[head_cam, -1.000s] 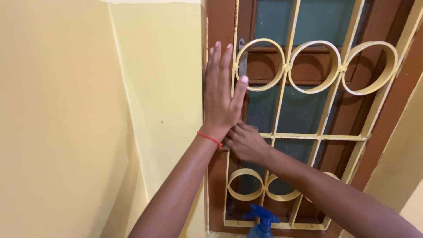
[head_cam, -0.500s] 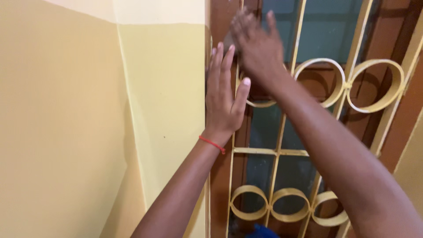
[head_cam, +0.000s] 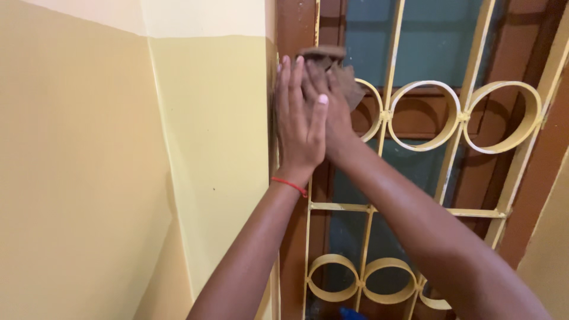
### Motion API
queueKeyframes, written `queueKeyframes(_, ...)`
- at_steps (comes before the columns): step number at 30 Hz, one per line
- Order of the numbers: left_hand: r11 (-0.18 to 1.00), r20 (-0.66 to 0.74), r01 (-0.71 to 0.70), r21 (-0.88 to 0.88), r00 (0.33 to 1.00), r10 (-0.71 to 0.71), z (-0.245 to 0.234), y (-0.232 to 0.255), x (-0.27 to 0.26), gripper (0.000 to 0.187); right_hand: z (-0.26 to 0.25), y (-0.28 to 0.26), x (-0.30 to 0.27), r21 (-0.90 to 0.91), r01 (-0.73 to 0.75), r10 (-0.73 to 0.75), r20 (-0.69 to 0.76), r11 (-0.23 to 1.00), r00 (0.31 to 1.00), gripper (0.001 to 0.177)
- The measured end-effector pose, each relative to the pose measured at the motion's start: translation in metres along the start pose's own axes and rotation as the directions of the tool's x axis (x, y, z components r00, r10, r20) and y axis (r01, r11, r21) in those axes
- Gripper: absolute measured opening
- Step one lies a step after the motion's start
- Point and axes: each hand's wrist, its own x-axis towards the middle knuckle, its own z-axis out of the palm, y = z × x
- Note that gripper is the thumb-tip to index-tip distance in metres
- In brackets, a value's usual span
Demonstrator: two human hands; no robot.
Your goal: The person wipes a metal window grille with a cloth, moving methodically across the circular and rectangular sections. They occasionally adjust the cloth and reposition their hands to reach different areas of the grille.
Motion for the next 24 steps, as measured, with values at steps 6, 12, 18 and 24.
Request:
queueKeyframes(6, 0.999, -0.008, 0.027, -0.037, 1.0, -0.027, -0.005, 0.0, 0.005, 0.061, 0.004, -0.005, -0.061, 0.208, 0.203, -0.188, -0.088, 0.957, 0.978, 0.058)
queueKeyframes(12, 0.993, 0.052, -0.013, 0.118, 0.999, 0.007, 0.007, -0.009, 0.016, 0.062, -0.004, 0.054, -0.043, 0.097, 0.3, -0.301, -0.004, 0.949, 0.954, 0.046)
queueKeyframes(18, 0.951, 0.401, 0.028, 0.308, 0.903, -0.156, 0.006, -0.02, 0.011, 0.066, -0.045, 0.086, -0.056, 0.037, -0.013, 0.014, -0.039, 0.999, 0.999, 0.06)
queueKeyframes(24, 0.904, 0.364, -0.023, 0.426, 0.919, -0.149, 0.024, -0.028, -0.001, 0.069, -0.023, 0.073, -0.068, -0.061, -0.07, 0.059, -0.16, 0.996, 0.985, 0.058)
